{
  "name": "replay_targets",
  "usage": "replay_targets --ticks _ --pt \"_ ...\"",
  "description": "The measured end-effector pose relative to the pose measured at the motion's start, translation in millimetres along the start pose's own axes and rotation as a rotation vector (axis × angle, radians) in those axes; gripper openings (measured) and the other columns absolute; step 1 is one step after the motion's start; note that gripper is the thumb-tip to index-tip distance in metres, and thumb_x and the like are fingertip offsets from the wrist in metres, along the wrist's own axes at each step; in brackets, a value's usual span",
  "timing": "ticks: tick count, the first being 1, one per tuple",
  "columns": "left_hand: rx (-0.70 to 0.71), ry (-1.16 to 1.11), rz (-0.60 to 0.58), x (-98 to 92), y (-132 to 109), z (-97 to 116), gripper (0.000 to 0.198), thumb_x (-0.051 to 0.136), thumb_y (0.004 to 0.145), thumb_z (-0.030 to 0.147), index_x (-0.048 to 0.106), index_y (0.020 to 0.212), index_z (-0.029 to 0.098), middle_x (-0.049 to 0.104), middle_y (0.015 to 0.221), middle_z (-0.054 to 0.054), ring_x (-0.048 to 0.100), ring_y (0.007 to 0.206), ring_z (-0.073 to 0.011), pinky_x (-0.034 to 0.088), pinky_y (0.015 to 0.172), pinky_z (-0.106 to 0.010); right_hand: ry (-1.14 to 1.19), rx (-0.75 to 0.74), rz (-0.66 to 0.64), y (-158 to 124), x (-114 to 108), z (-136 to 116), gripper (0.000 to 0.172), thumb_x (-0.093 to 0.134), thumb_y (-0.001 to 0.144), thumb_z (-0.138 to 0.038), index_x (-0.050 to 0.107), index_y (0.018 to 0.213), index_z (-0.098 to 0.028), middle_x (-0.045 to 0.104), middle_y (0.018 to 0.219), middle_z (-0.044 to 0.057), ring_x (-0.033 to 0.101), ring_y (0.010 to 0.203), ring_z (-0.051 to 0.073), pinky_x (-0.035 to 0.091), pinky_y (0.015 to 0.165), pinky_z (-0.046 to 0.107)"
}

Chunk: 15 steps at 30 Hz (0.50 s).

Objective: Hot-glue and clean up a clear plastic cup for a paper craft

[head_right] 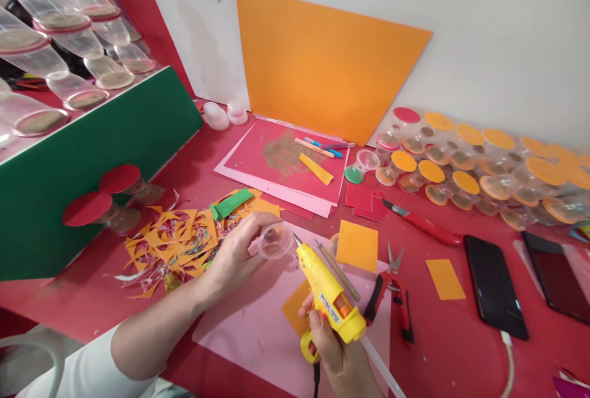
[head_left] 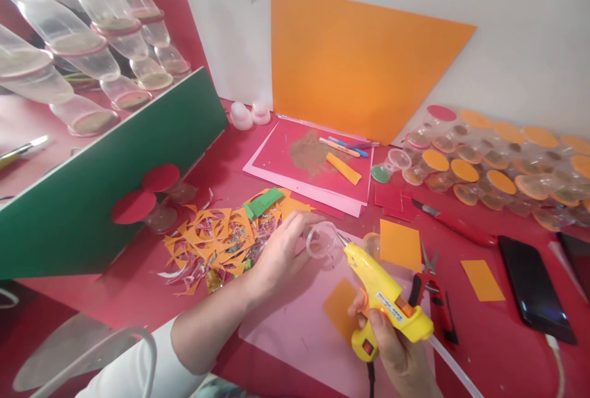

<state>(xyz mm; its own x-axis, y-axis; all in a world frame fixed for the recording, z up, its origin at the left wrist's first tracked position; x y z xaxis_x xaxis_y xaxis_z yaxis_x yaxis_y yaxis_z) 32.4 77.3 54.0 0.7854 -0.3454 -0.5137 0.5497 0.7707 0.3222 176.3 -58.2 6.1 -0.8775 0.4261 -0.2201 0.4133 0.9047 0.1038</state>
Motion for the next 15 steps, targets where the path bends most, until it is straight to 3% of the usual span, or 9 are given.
replay_targets --ticks 7,15 --pt "0.017 0.029 0.029 -4.8 1.4 -2.2 0.031 0.057 0.089 0.012 0.059 0.117 0.024 0.069 0.112 -0.007 0.066 0.101 -0.0208 0.055 0.085 -0.034 -0.029 -0.002 0.020 -4.3 -3.2 -2.7 0.041 0.051 0.094 -0.053 0.066 0.074 -0.021 0.064 0.061 0.004 0.053 0.045 0.013 0.049 0.041 0.024" --pt "0.045 0.002 -0.074 0.8 0.5 0.6 0.041 0.057 0.085 0.007 0.057 0.123 0.023 0.067 0.119 -0.009 0.066 0.107 -0.0222 0.055 0.091 -0.035 -0.026 0.001 0.013 -3.5 -3.8 -3.2 0.042 0.050 0.095 -0.055 0.065 0.075 -0.021 0.066 0.065 0.004 0.054 0.048 0.014 0.051 0.045 0.026"
Point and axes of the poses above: each hand's wrist, its own y-axis towards the middle knuckle, its own x-axis out of the palm, z = x × y, the point moved 10 cm from there along y, towards the middle knuckle
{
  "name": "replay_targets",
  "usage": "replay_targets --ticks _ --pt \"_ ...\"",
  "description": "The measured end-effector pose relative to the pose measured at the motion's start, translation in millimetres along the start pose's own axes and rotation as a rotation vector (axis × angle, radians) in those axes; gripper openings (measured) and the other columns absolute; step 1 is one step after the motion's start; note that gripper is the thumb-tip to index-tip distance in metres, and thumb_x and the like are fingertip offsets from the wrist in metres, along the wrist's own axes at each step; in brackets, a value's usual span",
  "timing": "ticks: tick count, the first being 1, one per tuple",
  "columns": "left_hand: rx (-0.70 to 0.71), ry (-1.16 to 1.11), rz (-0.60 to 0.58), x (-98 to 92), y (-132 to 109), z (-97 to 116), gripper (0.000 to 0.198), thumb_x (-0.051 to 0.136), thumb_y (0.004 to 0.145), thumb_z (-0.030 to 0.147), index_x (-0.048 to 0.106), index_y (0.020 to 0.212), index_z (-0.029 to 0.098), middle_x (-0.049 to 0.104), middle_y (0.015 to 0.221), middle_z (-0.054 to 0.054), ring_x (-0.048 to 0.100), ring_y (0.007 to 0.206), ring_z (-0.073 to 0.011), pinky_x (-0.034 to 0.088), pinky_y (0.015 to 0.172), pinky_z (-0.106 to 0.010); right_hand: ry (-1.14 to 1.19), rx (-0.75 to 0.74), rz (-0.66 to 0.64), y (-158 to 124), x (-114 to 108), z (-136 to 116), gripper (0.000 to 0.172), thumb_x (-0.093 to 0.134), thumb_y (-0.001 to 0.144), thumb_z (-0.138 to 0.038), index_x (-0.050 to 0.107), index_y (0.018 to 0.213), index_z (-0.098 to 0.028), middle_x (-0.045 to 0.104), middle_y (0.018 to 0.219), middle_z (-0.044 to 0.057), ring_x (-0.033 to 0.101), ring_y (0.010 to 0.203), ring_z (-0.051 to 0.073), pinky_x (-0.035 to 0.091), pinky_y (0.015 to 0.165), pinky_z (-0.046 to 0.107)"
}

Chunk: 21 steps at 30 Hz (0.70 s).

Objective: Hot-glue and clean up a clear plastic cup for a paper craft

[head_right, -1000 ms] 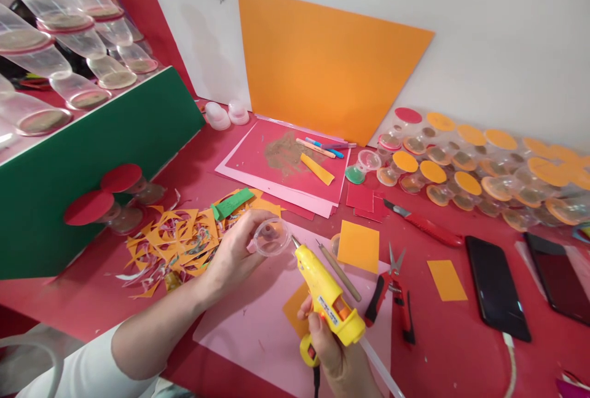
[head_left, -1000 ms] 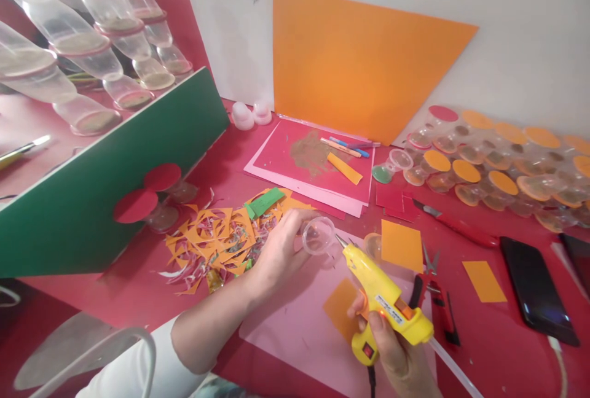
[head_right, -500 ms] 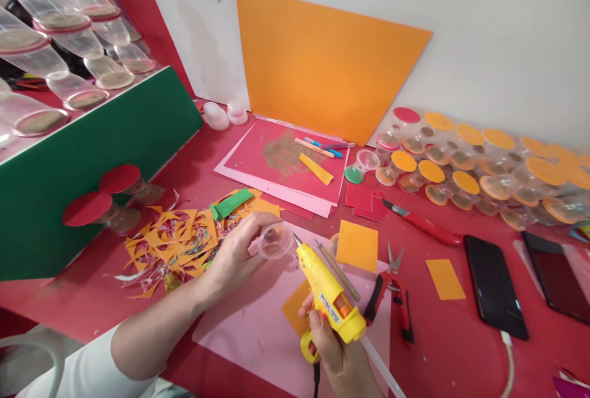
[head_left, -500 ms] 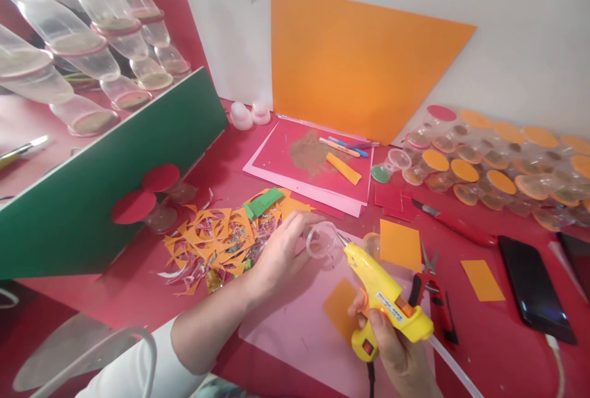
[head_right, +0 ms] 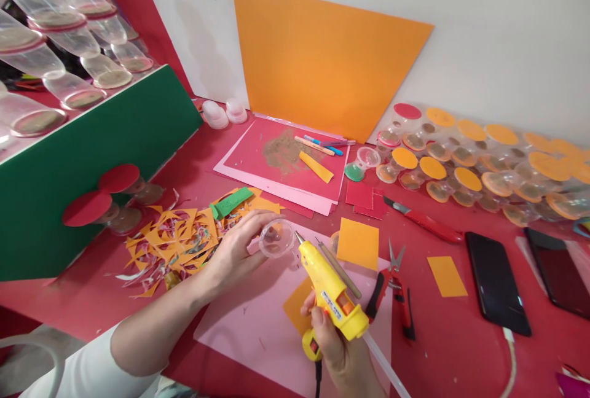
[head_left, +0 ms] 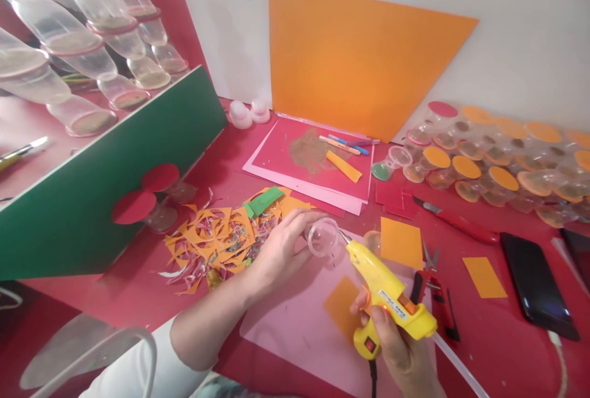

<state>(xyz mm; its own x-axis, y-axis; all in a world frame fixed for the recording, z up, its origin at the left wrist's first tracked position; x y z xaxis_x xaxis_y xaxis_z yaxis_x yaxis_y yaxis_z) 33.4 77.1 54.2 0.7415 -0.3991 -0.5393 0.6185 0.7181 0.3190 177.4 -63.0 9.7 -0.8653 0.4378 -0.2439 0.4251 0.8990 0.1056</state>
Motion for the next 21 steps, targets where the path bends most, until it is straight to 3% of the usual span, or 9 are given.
replay_targets --ticks 5,12,17,21 --pt "-0.006 -0.008 -0.064 6.1 -0.7 -0.5 0.046 0.056 0.086 0.007 0.055 0.129 0.024 0.065 0.124 -0.009 0.065 0.111 -0.0226 0.056 0.094 -0.036 0.001 -0.005 0.015 -0.9 -3.5 0.1 0.040 0.053 0.094 -0.054 0.066 0.076 -0.021 0.066 0.064 0.004 0.055 0.049 0.015 0.053 0.048 0.027" --pt "0.032 0.004 -0.016 3.2 1.6 1.6 0.043 0.055 0.088 0.009 0.055 0.128 0.024 0.064 0.124 -0.009 0.064 0.113 -0.0220 0.055 0.096 -0.035 0.012 -0.002 0.018 -0.3 -1.1 0.1 0.044 0.053 0.092 -0.059 0.065 0.073 -0.021 0.064 0.062 0.004 0.059 0.052 0.017 0.056 0.051 0.029" --pt "0.017 -0.012 -0.001 0.6 1.7 -0.9 0.043 0.056 0.088 0.010 0.054 0.128 0.024 0.065 0.121 -0.008 0.065 0.110 -0.0218 0.055 0.093 -0.035 -0.003 0.086 0.016 -3.5 -1.0 6.7 0.041 0.053 0.094 -0.055 0.066 0.076 -0.021 0.066 0.065 0.005 0.059 0.052 0.016 0.055 0.049 0.027" --pt "0.000 -0.053 0.003 -0.5 1.8 -1.4 0.041 0.059 0.088 0.012 0.052 0.127 0.023 0.067 0.115 -0.008 0.066 0.103 -0.0204 0.054 0.089 -0.033 0.054 0.037 0.007 -2.2 -0.5 2.0 0.042 0.054 0.093 -0.056 0.066 0.074 -0.020 0.065 0.063 0.005 0.057 0.049 0.015 0.053 0.045 0.026"
Point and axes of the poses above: each hand's wrist, its own y-axis towards the middle knuckle, its own x-axis out of the palm, z = x × y, the point moved 10 cm from there along y, towards the middle knuckle
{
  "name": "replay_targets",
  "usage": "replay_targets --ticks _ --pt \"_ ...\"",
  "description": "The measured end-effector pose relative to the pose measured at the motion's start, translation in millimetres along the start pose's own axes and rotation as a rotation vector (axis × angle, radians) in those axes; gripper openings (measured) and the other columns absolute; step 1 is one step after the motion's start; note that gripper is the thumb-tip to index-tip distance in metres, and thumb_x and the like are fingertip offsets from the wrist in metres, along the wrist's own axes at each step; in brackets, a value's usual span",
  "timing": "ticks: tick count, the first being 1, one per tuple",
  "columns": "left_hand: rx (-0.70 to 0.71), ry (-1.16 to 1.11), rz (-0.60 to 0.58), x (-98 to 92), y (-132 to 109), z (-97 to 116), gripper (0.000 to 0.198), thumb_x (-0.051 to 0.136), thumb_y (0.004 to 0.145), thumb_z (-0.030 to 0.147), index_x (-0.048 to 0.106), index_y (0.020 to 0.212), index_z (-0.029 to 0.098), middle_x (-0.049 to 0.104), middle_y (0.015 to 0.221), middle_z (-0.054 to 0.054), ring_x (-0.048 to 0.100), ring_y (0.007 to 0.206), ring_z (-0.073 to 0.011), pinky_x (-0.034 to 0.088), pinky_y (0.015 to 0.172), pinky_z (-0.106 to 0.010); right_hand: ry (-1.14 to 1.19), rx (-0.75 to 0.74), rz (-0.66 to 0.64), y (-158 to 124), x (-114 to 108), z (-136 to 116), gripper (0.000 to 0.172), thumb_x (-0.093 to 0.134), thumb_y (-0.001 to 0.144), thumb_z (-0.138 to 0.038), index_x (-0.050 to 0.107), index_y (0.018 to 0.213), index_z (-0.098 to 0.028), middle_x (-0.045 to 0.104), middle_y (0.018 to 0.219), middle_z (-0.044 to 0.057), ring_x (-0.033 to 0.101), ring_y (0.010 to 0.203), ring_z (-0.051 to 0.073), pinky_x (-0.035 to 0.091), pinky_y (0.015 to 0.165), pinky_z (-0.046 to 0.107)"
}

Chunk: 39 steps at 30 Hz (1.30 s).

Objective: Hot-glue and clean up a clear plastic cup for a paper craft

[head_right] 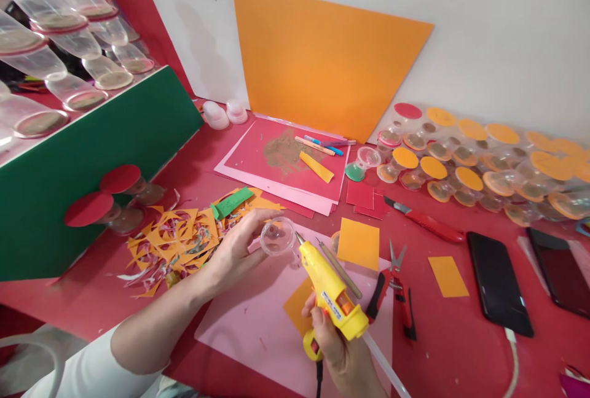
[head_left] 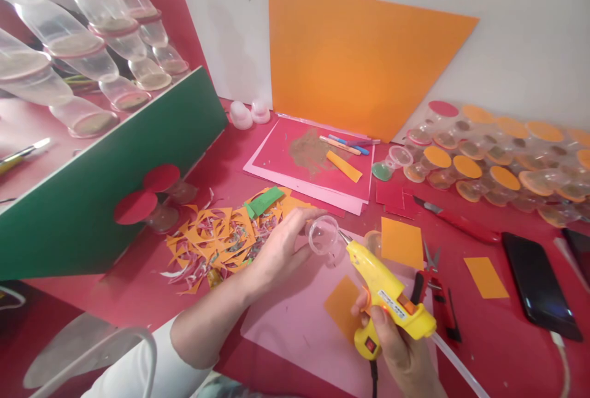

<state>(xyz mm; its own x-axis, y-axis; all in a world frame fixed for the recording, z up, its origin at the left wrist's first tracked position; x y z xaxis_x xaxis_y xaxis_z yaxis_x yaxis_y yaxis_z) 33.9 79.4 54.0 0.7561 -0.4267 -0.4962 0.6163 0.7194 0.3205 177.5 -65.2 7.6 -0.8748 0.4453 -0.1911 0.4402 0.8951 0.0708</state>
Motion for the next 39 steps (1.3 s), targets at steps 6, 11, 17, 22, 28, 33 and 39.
replay_targets --ticks 6,11,17,22,28,33,39 --pt "-0.032 -0.110 -0.049 3.6 1 0 0.033 0.057 0.087 0.011 0.056 0.118 0.022 0.068 0.111 -0.007 0.066 0.097 -0.0178 0.055 0.081 -0.028 0.070 0.156 0.044 -7 0 1 0.037 0.059 0.093 -0.055 0.068 0.079 -0.022 0.065 0.071 0.003 0.056 0.053 0.013 0.051 0.045 0.021" --pt "-0.074 -0.126 -0.093 8.0 1 -3 0.046 0.058 0.079 0.007 0.056 0.121 0.023 0.067 0.118 -0.008 0.066 0.103 -0.0199 0.054 0.088 -0.033 0.037 0.157 0.030 -9 1 -5 0.039 0.057 0.093 -0.056 0.067 0.079 -0.021 0.066 0.071 0.003 0.055 0.052 0.013 0.051 0.045 0.022" --pt "-0.094 -0.120 -0.056 7.8 1 -6 0.041 0.067 0.078 0.013 0.058 0.117 0.023 0.066 0.119 -0.009 0.065 0.105 -0.0218 0.054 0.088 -0.033 -0.017 0.043 0.024 -2 -1 -5 0.040 0.055 0.095 -0.055 0.068 0.078 -0.021 0.068 0.070 0.005 0.062 0.058 0.016 0.054 0.052 0.026" --pt "-0.092 -0.094 -0.005 1.8 2 -8 0.035 0.067 0.080 0.015 0.060 0.114 0.023 0.066 0.111 -0.007 0.065 0.098 -0.0206 0.054 0.081 -0.032 -0.044 -0.010 -0.005 2 3 8 0.051 0.050 0.091 -0.064 0.065 0.069 -0.020 0.064 0.058 0.005 0.060 0.048 0.017 0.053 0.045 0.026" --pt "-0.056 -0.106 -0.009 0.3 2 -8 0.031 0.067 0.086 0.022 0.061 0.117 0.023 0.067 0.115 -0.008 0.065 0.103 -0.0216 0.053 0.088 -0.035 -0.055 0.023 -0.003 1 2 14 0.049 0.052 0.089 -0.064 0.065 0.071 -0.020 0.064 0.058 0.005 0.061 0.050 0.017 0.055 0.046 0.026" --pt "-0.065 -0.105 -0.046 4.0 2 -9 0.033 0.064 0.088 0.020 0.059 0.121 0.023 0.068 0.118 -0.009 0.066 0.105 -0.0221 0.053 0.092 -0.037 -0.027 0.022 0.001 -1 1 7 0.046 0.054 0.090 -0.062 0.066 0.073 -0.020 0.066 0.061 0.006 0.061 0.051 0.018 0.056 0.047 0.028" --pt "-0.062 -0.113 -0.116 9.7 1 -8 0.041 0.065 0.088 0.018 0.058 0.128 0.024 0.067 0.121 -0.010 0.065 0.109 -0.0227 0.053 0.095 -0.037 -0.041 0.027 0.010 1 1 3 0.049 0.053 0.090 -0.064 0.066 0.073 -0.020 0.067 0.061 0.006 0.063 0.052 0.019 0.057 0.048 0.029"
Point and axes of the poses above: each hand's wrist, its own y-axis towards the middle knuckle, its own x-axis out of the palm, z = x × y, the point moved 10 cm from there along y, towards the middle knuckle
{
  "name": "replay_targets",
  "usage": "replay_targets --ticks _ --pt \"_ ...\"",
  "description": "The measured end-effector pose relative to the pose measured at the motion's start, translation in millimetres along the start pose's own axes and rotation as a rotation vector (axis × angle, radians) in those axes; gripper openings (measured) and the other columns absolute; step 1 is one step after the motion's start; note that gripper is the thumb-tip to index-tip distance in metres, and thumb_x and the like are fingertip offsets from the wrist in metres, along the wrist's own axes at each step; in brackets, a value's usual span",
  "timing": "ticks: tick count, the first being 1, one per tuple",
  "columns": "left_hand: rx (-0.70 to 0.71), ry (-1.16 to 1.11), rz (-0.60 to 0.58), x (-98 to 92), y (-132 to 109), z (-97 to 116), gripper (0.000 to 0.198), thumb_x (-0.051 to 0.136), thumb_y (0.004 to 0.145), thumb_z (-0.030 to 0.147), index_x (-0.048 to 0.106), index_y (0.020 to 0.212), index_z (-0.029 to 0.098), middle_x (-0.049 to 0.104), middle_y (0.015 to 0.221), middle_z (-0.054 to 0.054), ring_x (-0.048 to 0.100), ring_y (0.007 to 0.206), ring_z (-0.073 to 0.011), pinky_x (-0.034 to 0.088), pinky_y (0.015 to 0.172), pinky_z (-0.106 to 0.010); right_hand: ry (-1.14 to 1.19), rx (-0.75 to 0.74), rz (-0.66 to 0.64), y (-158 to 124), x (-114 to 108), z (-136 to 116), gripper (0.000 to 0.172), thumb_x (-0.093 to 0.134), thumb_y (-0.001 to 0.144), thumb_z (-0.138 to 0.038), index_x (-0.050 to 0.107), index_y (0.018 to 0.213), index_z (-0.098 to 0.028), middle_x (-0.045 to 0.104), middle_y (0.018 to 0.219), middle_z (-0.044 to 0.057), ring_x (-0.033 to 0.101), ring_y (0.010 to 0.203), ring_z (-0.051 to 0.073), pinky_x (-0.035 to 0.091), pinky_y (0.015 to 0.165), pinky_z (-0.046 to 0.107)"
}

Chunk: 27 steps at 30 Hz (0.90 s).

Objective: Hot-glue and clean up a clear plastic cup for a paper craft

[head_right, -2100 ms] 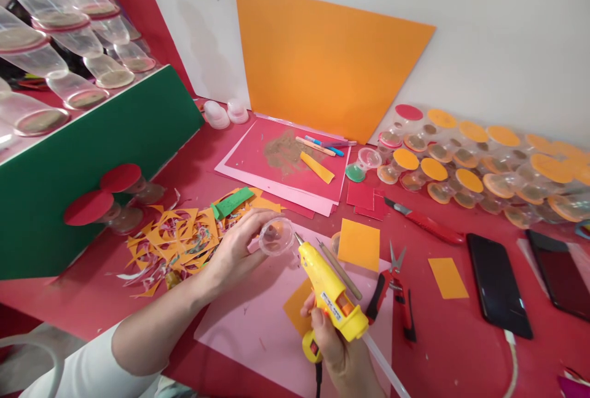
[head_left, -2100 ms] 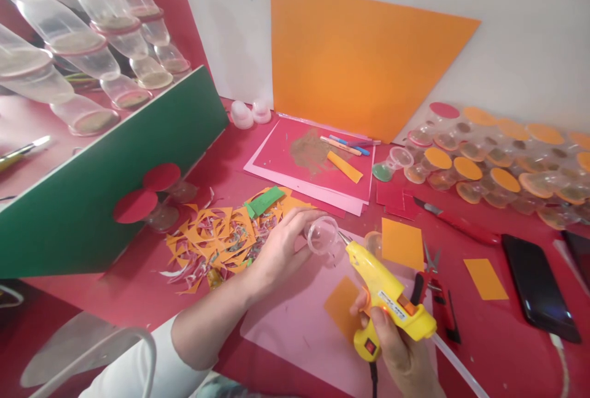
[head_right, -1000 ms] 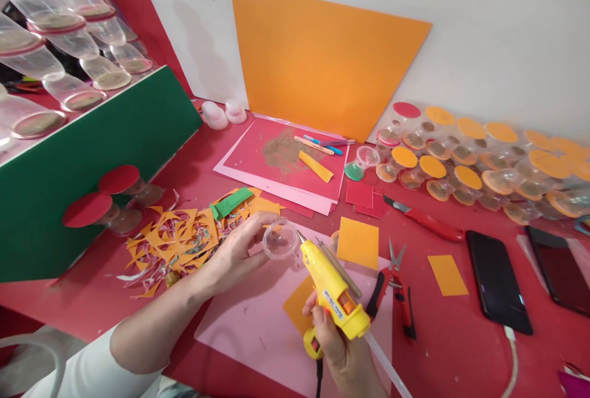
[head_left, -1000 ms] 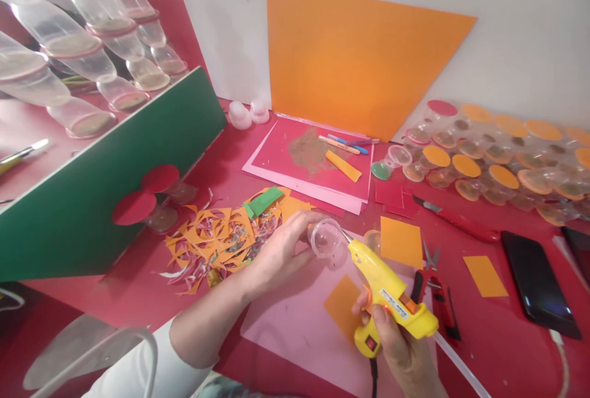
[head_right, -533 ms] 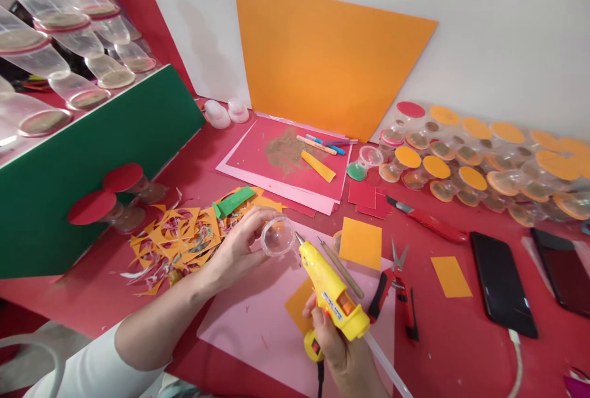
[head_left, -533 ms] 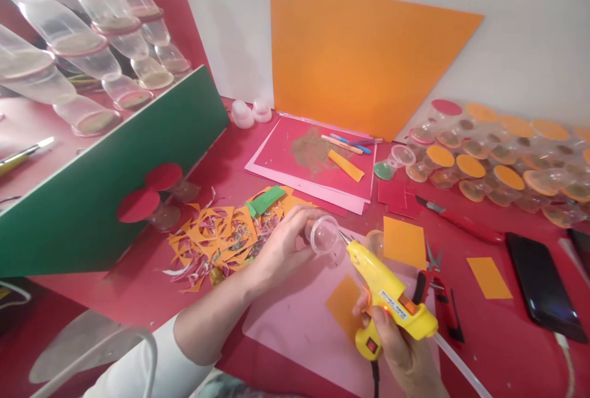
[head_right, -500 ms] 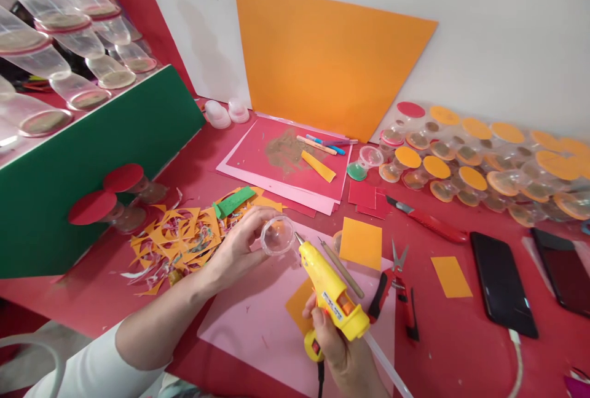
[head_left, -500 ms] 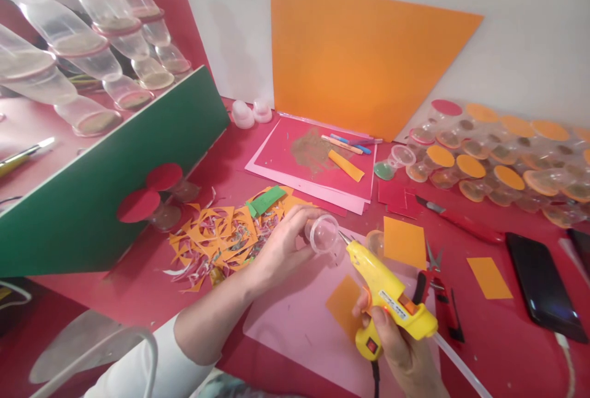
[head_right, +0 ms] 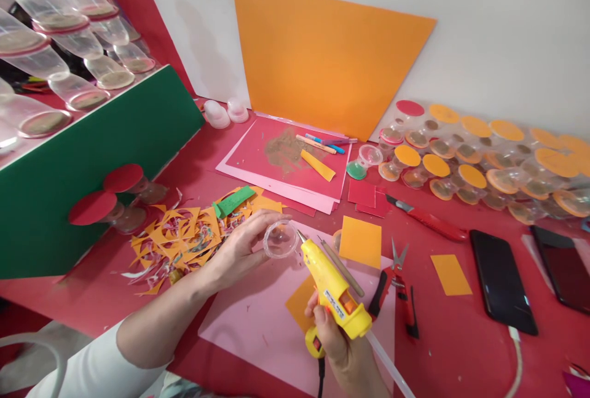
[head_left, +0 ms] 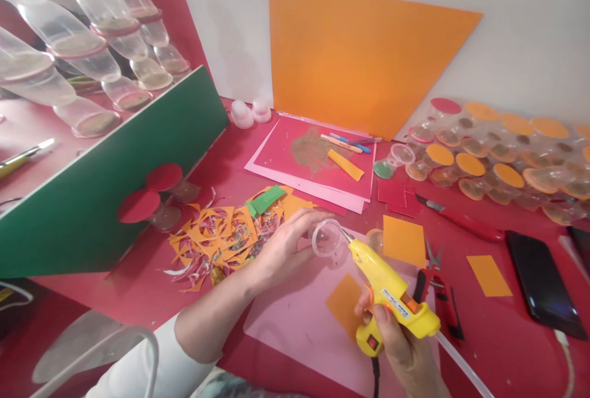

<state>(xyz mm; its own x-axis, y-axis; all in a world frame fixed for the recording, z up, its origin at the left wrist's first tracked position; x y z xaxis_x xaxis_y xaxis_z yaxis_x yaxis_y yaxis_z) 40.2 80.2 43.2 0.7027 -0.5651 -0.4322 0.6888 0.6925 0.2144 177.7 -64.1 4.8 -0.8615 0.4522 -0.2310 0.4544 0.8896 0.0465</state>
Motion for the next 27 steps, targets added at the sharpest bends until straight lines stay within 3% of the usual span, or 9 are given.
replay_targets --ticks 4,11,17,21,27 --pt "0.007 -0.001 0.010 -1.0 1 1 0.040 0.064 0.089 0.020 0.058 0.128 0.024 0.067 0.122 -0.010 0.066 0.108 -0.0227 0.054 0.095 -0.038 0.012 -0.001 0.020 0 -1 2 0.050 0.054 0.089 -0.066 0.066 0.072 -0.021 0.066 0.059 0.005 0.061 0.048 0.018 0.054 0.042 0.027" --pt "-0.095 -0.120 0.049 -2.6 -1 -11 0.045 0.066 0.087 0.018 0.054 0.130 0.024 0.067 0.123 -0.010 0.066 0.108 -0.0212 0.055 0.091 -0.035 0.038 0.029 0.009 -4 0 8 0.045 0.055 0.090 -0.063 0.066 0.075 -0.021 0.067 0.063 0.005 0.062 0.053 0.019 0.057 0.050 0.030" --pt "-0.197 -0.344 0.040 1.7 -2 -18 0.032 0.068 0.086 0.027 0.057 0.115 0.021 0.070 0.112 -0.008 0.070 0.090 -0.0176 0.056 0.079 -0.030 0.033 0.022 -0.005 -3 2 17 0.046 0.055 0.088 -0.066 0.065 0.074 -0.023 0.065 0.059 0.004 0.062 0.050 0.019 0.056 0.045 0.030" --pt "-0.263 -0.401 0.015 5.9 -2 -21 0.035 0.068 0.084 0.024 0.056 0.116 0.020 0.072 0.103 -0.007 0.068 0.078 -0.0155 0.055 0.069 -0.028 0.046 0.042 -0.028 -4 3 20 0.045 0.055 0.089 -0.064 0.065 0.074 -0.023 0.066 0.061 0.005 0.063 0.051 0.020 0.057 0.047 0.031" --pt "-0.204 -0.408 0.039 3.5 0 -15 0.044 0.074 0.073 0.016 0.057 0.114 0.021 0.070 0.116 -0.009 0.069 0.095 -0.0193 0.056 0.081 -0.030 0.058 0.063 -0.020 -2 4 20 0.046 0.053 0.089 -0.063 0.064 0.073 -0.022 0.063 0.059 0.004 0.061 0.050 0.019 0.056 0.045 0.030"
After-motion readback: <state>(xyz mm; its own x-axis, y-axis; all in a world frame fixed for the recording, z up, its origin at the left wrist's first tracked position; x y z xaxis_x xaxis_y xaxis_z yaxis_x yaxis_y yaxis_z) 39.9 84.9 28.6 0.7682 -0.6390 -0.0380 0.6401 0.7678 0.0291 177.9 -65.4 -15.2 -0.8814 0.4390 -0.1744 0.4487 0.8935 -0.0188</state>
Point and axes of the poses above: each hand's wrist, its own y-axis towards the middle knuckle, its own x-axis out of the palm, z = x × y, the point moved 10 cm from there along y, towards the middle knuckle
